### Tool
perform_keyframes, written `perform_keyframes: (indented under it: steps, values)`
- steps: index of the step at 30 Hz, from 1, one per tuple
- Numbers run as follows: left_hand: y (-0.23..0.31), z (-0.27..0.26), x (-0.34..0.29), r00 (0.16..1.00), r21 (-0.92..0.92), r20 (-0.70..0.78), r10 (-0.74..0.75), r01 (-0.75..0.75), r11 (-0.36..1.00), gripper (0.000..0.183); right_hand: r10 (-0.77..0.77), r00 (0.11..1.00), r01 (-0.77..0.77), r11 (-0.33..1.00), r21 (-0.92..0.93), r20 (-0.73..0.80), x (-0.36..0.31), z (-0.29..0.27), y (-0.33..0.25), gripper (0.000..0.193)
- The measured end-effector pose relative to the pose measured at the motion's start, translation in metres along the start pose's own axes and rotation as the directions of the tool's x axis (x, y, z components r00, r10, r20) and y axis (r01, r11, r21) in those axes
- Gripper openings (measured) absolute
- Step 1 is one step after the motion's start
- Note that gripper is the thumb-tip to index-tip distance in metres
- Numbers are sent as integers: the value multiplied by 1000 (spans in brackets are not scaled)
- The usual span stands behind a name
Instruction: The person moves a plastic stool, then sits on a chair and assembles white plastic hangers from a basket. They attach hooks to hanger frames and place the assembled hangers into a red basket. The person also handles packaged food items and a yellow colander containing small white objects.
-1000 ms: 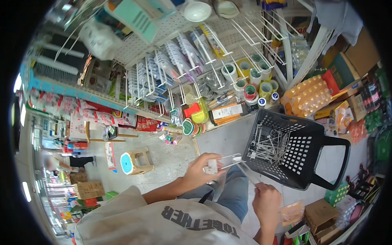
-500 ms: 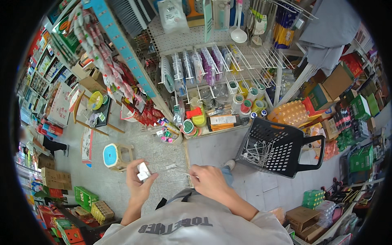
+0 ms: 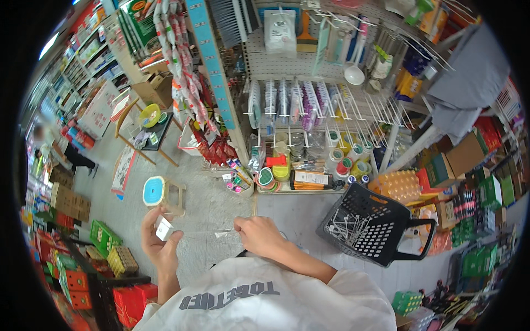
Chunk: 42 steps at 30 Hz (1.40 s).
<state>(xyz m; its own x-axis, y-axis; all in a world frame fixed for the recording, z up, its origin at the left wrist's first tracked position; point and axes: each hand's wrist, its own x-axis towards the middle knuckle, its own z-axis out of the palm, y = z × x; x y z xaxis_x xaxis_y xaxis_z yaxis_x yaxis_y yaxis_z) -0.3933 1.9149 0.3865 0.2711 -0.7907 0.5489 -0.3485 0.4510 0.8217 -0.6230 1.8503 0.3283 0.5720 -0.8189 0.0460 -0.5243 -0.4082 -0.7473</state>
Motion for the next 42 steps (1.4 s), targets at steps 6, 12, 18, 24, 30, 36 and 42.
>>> perform_keyframes:
  steps: [6, 12, 18, 24, 30, 36, 42]
  values:
    - [11, 11, 10, 993, -91, -113, 32, -43, 995, 69, -55, 996, 50, 996, 79, 67, 26, -23, 11, 10]
    - [28, 25, 11, 955, -92, -293, -43, 17, 996, 73, -196, 956, 168, 976, 138, 220, 45, -17, 6, 11]
    - [49, -5, 6, 752, -243, -595, -285, 170, 955, 66, -302, 856, 258, 953, 160, 419, 69, 14, -17, 12]
    - [42, -75, 1, 502, -426, -814, -291, -176, 888, 52, -469, 733, 470, 873, 132, 493, 91, 53, -41, 16]
    - [31, -153, -26, 452, -310, -874, -179, -235, 921, 18, -421, 765, 437, 895, 89, 488, 120, 75, -69, 21]
    - [19, -199, -39, 593, -1, -802, -74, 123, 992, 11, -394, 824, 383, 917, 112, 407, 149, 95, -84, 25]
    - [-28, -204, -26, 824, 260, -401, -400, 521, 813, 33, -413, 882, 383, 909, 165, 225, 176, 103, -118, 19]
